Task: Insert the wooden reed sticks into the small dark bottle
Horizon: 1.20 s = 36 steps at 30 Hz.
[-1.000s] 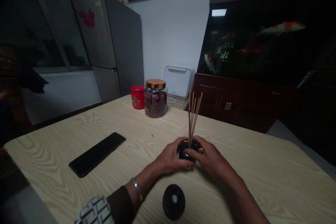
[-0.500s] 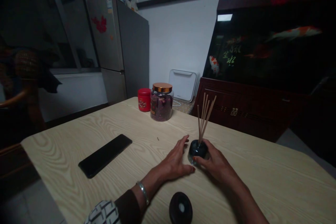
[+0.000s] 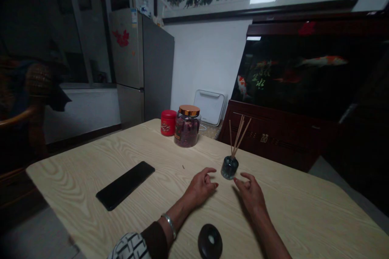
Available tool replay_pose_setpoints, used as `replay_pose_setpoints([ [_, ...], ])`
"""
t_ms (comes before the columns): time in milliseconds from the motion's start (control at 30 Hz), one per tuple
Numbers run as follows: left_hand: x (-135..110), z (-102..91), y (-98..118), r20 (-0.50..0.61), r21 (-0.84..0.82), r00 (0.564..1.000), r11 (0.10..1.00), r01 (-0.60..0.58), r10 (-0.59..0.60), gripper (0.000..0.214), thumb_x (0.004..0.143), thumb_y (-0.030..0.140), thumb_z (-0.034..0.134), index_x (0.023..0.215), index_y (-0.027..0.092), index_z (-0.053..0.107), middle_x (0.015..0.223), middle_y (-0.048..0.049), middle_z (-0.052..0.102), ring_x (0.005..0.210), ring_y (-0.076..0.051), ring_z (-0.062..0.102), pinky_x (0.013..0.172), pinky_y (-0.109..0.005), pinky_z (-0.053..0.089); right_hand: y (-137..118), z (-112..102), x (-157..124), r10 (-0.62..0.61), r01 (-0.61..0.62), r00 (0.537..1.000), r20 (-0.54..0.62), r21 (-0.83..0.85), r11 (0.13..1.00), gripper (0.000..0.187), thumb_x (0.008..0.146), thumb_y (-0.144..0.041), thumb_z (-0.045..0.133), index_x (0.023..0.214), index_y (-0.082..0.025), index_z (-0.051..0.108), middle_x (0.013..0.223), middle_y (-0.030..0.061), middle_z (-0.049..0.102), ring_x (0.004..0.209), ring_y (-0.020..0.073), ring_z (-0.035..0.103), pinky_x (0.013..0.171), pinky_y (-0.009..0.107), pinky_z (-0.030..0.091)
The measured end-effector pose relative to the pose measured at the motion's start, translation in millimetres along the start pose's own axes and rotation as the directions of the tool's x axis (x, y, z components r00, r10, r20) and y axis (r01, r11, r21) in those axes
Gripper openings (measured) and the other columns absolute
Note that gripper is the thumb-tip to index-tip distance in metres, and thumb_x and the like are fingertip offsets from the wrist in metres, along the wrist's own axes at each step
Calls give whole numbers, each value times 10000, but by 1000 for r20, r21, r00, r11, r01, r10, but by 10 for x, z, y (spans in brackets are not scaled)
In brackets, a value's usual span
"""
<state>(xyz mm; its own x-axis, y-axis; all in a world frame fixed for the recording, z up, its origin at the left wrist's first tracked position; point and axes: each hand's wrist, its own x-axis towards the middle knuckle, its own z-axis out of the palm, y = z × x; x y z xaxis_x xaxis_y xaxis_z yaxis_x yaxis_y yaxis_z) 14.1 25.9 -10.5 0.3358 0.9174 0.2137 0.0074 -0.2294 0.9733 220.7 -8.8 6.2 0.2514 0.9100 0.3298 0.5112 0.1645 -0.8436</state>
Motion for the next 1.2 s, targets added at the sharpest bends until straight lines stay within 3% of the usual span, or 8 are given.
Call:
replay_pose_setpoints([
  [133, -80, -50, 435, 151, -310, 988, 950, 51, -3, 713, 640, 177, 714, 1328, 133, 535, 491, 132, 343, 447, -53, 273, 485, -194, 243, -623, -287, -335, 187, -201, 979, 75, 423, 884, 551, 788, -425, 689, 1281, -232, 538, 568, -115, 336, 412, 65, 235, 397, 187, 187],
  [233, -190, -133, 1075, 242, -602, 959, 798, 31, 145, 861, 639, 136, 707, 1450, 189, 421, 500, 144, 293, 436, -33, 191, 481, -186, 228, -1293, -601, -389, 31, -96, 994, 109, 665, 741, 608, 783, -299, 675, 1366, -306, 504, 625, -112, 278, 454, 58, 133, 398, 167, 160],
  [367, -375, -230, 1933, 238, -819, 894, 573, -25, 380, 926, 662, 136, 728, 1496, 274, 349, 549, 128, 254, 465, -45, 169, 468, -169, 256, -2011, -944, -429, -160, 63, 985, 60, 745, 665, 669, 763, -251, 584, 1415, -365, 486, 627, -109, 166, 484, 85, 18, 376, 178, 170],
  [500, -512, -227, 2309, 217, -878, 835, 474, -59, 506, 941, 663, 86, 684, 1498, 334, 328, 533, 130, 169, 444, -47, 63, 418, -150, 212, -2345, -1056, -566, -255, 191, 967, -17, 712, 676, 744, 747, -314, 523, 1474, -414, 396, 593, -118, 132, 462, 81, -40, 348, 188, 86],
  [700, -562, -88, 2031, 217, -906, 842, 424, -15, 493, 974, 658, 102, 690, 1509, 353, 288, 527, 130, 129, 427, -51, 19, 386, -155, 149, -2285, -965, -762, -237, 191, 971, -32, 700, 688, 808, 749, -495, 517, 1521, -393, 302, 536, -151, 75, 417, 57, -98, 327, 195, -13],
  [933, -459, -1, 1557, 232, -918, 878, 392, 56, 418, 995, 662, 62, 675, 1519, 349, 259, 534, 127, 118, 430, -52, -5, 384, -146, 131, -1843, -897, -715, -246, -21, 951, 187, 834, 551, 956, 696, -397, 673, 1537, -418, 218, 517, -161, 141, 380, 28, -48, 322, 148, 72],
  [1100, -403, -31, 1476, 230, -923, 885, 378, 67, 404, 1001, 651, 51, 673, 1518, 342, 264, 531, 129, 134, 430, -50, -2, 386, -156, 125, -1723, -791, -673, -239, 9, 965, 109, 895, 445, 855, 722, -360, 654, 1510, -386, 322, 529, -163, 101, 389, 20, -108, 321, 136, -23],
  [1200, -360, -66, 1415, 232, -919, 899, 386, 77, 372, 974, 653, 74, 691, 1508, 324, 296, 532, 133, 167, 442, -49, 13, 406, -166, 134, -1633, -741, -622, -212, 0, 971, 107, 892, 451, 767, 742, -361, 655, 1467, -375, 403, 542, -149, 123, 408, 39, -63, 326, 141, 15],
])
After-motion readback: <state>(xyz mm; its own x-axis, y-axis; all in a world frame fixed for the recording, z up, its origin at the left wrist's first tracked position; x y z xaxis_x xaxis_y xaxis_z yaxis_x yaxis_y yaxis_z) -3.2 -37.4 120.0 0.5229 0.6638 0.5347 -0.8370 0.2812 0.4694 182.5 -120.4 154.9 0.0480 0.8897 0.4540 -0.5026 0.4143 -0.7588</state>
